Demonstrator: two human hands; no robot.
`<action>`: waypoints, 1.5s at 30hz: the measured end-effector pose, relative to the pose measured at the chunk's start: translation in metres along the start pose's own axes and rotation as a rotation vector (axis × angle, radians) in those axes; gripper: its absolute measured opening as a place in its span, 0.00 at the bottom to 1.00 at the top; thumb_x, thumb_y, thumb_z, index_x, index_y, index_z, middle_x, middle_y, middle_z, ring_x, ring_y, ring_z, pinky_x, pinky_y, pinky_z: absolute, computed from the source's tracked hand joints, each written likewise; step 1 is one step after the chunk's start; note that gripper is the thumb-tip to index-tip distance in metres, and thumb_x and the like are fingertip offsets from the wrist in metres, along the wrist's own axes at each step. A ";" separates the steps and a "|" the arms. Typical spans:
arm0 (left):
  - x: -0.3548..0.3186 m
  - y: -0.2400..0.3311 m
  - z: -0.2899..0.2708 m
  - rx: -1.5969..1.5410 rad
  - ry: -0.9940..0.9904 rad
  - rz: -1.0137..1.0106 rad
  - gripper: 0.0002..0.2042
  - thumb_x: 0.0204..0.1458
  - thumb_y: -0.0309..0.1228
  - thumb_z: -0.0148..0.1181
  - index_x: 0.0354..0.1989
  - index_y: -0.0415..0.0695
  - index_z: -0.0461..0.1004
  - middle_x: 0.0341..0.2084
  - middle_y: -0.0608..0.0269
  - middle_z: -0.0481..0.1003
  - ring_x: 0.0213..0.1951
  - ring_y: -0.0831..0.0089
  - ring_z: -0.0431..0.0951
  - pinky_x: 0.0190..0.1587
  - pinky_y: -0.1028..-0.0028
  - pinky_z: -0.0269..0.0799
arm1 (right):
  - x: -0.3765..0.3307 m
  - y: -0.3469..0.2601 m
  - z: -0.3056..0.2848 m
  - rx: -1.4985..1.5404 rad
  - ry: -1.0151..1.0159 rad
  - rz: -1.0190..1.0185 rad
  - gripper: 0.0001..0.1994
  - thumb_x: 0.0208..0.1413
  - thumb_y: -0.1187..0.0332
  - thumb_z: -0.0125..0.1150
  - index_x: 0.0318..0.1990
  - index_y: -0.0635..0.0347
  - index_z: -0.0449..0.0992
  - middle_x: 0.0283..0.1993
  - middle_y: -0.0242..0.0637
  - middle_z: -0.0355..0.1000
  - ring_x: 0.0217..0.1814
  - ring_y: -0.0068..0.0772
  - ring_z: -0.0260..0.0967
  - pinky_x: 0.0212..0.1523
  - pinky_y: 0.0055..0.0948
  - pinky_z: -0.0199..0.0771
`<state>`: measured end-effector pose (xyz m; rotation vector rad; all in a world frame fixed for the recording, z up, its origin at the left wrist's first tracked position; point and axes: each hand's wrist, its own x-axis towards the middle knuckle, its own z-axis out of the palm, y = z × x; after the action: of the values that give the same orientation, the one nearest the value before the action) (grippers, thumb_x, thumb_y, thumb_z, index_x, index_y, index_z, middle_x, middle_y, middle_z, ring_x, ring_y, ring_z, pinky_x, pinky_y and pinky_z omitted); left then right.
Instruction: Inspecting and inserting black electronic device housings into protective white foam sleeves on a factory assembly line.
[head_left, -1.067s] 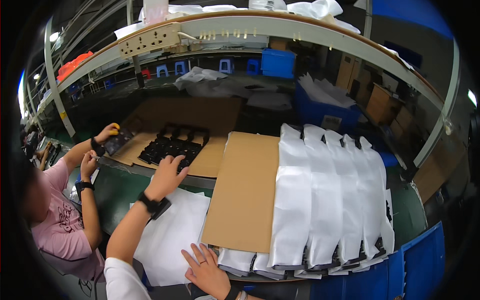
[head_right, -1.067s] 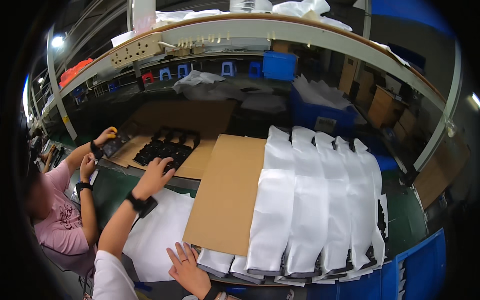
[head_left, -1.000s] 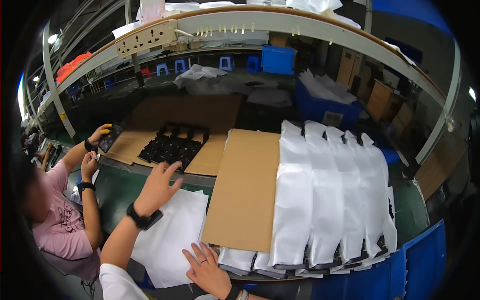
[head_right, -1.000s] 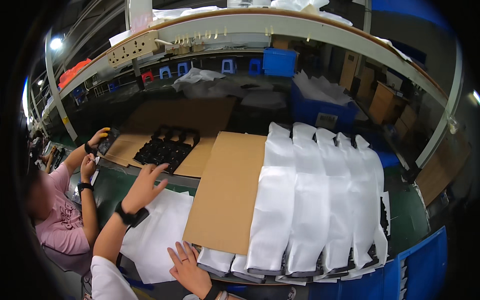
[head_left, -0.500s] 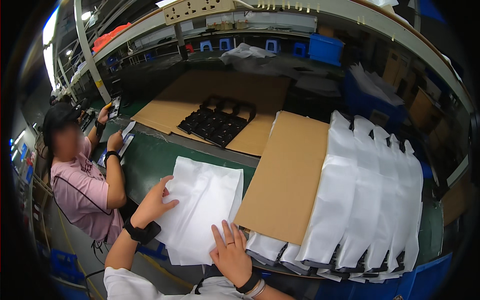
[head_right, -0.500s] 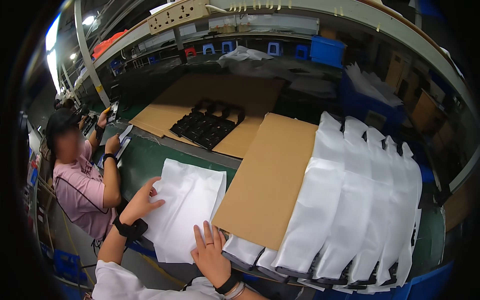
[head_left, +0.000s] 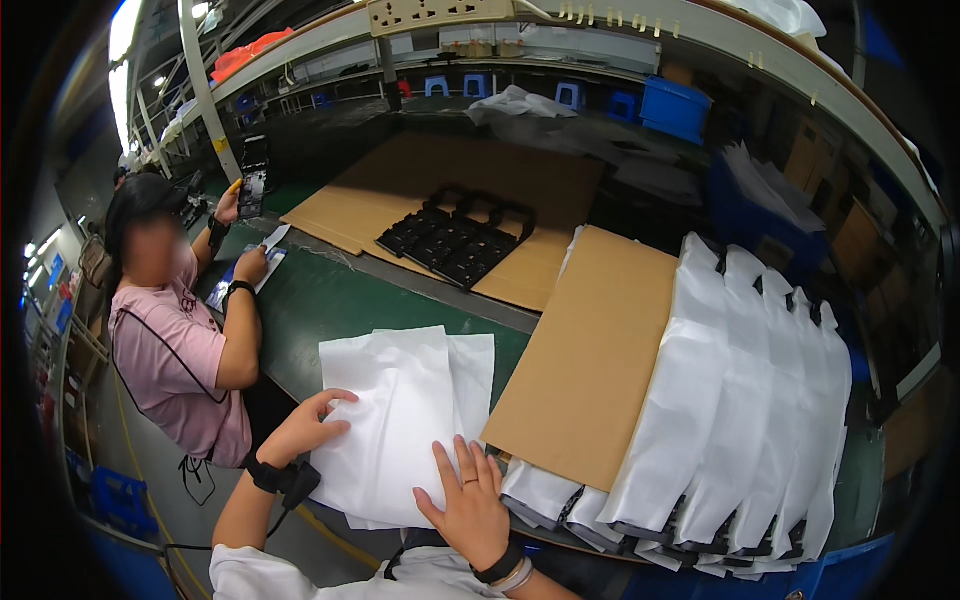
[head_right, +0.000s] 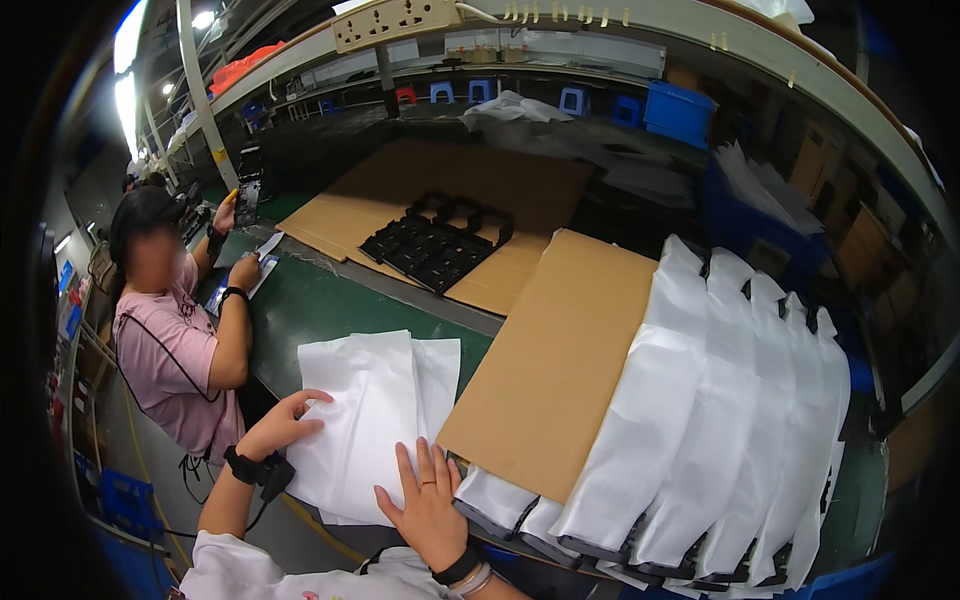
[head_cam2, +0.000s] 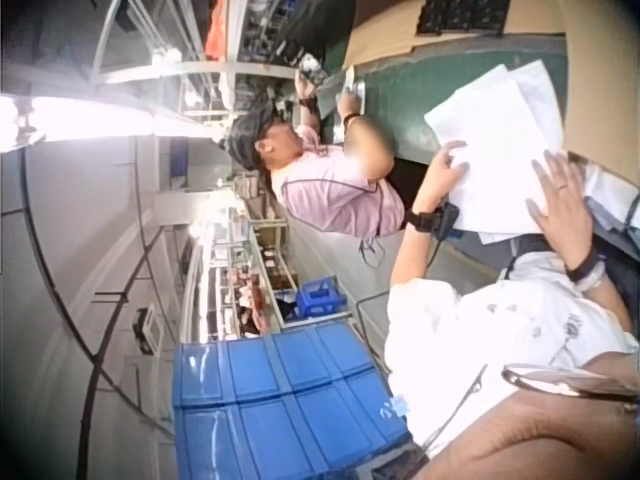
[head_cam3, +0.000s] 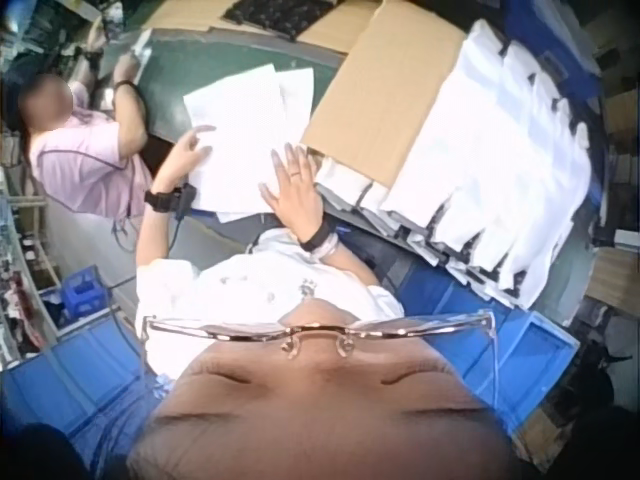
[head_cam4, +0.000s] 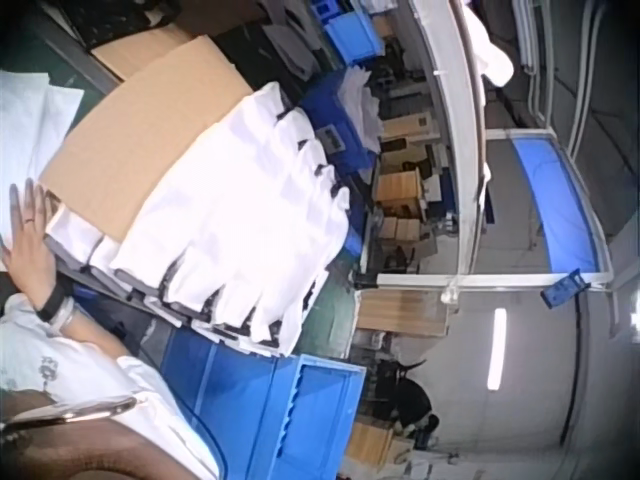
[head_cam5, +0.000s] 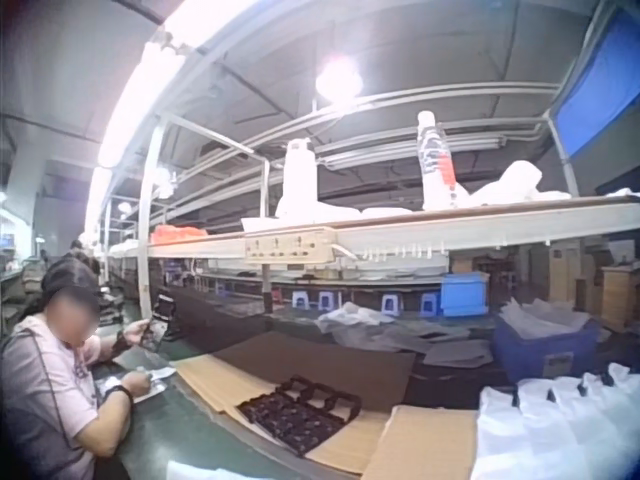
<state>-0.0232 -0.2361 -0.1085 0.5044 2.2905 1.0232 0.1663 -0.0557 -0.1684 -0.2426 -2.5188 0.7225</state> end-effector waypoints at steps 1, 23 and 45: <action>-0.003 -0.001 0.003 -0.004 0.003 -0.003 0.20 0.46 0.28 0.59 0.51 0.51 0.69 0.29 0.67 0.62 0.29 0.77 0.63 0.35 0.80 0.64 | -0.001 0.001 0.000 0.001 -0.005 -0.004 0.25 0.52 0.59 0.52 0.59 0.57 0.66 0.61 0.49 0.59 0.63 0.49 0.55 0.62 0.46 0.53; 0.032 0.029 0.024 0.340 0.094 0.479 0.35 0.49 0.22 0.52 0.67 0.41 0.44 0.57 0.37 0.59 0.59 0.48 0.59 0.62 0.65 0.53 | -0.001 0.003 0.001 -0.032 0.025 -0.035 0.25 0.50 0.68 0.53 0.59 0.55 0.65 0.64 0.51 0.54 0.64 0.58 0.51 0.61 0.50 0.54; 0.171 0.306 0.276 0.641 0.002 0.780 0.29 0.59 0.56 0.33 0.58 0.47 0.66 0.52 0.40 0.66 0.51 0.48 0.68 0.53 0.54 0.63 | -0.005 0.006 0.008 -0.436 -0.351 -0.137 0.19 0.55 0.62 0.47 0.51 0.62 0.70 0.53 0.47 0.65 0.68 0.54 0.48 0.66 0.51 0.47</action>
<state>0.0542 0.2030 -0.0831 1.7471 2.4299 0.5473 0.1667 -0.0564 -0.1797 -0.0938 -2.9752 0.1619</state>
